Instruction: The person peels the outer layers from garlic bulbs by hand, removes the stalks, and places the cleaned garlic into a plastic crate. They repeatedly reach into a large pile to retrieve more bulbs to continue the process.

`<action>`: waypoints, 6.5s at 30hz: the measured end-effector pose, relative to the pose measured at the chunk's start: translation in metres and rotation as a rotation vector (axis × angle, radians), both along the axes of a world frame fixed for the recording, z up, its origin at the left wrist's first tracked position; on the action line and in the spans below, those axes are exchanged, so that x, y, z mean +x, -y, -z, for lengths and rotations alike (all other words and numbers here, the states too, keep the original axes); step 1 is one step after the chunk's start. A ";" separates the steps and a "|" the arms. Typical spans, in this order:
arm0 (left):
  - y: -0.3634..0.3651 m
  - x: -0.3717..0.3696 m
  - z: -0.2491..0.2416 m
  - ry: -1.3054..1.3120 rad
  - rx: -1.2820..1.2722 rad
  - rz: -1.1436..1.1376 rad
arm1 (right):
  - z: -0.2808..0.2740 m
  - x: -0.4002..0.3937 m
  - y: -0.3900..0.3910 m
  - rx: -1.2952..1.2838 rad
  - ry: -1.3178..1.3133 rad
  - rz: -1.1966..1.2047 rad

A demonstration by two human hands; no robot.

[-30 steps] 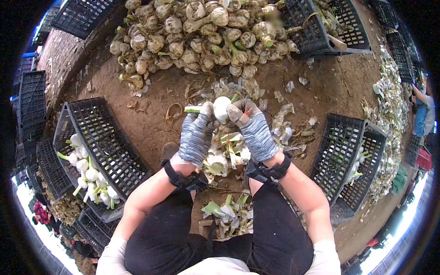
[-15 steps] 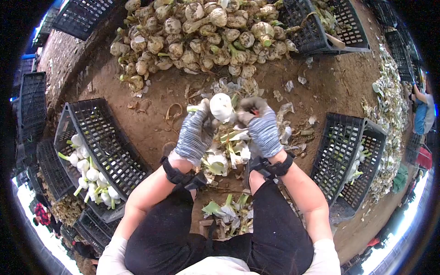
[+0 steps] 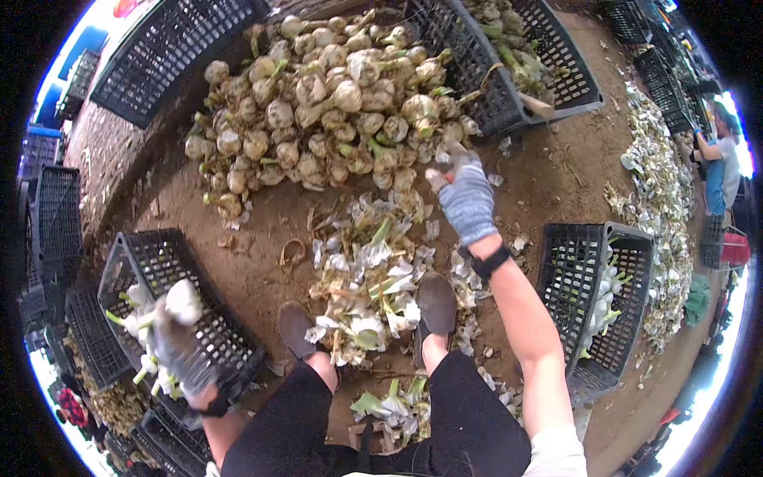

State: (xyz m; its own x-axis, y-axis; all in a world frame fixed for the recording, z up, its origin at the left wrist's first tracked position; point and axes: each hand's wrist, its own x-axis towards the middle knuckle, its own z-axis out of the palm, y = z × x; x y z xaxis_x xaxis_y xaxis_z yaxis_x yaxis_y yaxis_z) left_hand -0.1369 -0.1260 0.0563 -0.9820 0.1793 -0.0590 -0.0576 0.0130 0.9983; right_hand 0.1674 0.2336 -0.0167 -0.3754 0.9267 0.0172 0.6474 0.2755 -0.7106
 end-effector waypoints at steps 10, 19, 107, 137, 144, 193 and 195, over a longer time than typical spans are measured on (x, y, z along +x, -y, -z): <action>-0.034 0.042 -0.065 -0.358 -0.059 0.019 | 0.009 -0.029 -0.064 -0.164 -0.739 0.110; -0.183 0.116 -0.040 0.388 0.227 1.272 | -0.127 0.001 0.051 -0.759 -1.011 -0.008; -0.174 0.162 -0.175 1.128 0.868 1.057 | -0.313 0.104 0.138 -1.116 -1.558 -0.470; -0.166 0.207 -0.192 0.689 0.511 0.901 | -0.311 0.062 0.137 -0.606 -0.863 0.050; -0.160 0.206 -0.197 0.217 0.465 1.038 | -0.305 0.065 0.137 -0.611 -0.923 -0.081; -0.164 0.209 -0.202 -0.063 0.307 0.857 | -0.292 0.054 0.156 -0.021 -0.489 -0.131; -0.163 0.203 -0.199 -0.106 0.262 0.872 | -0.301 0.054 0.157 -0.134 -0.518 -0.137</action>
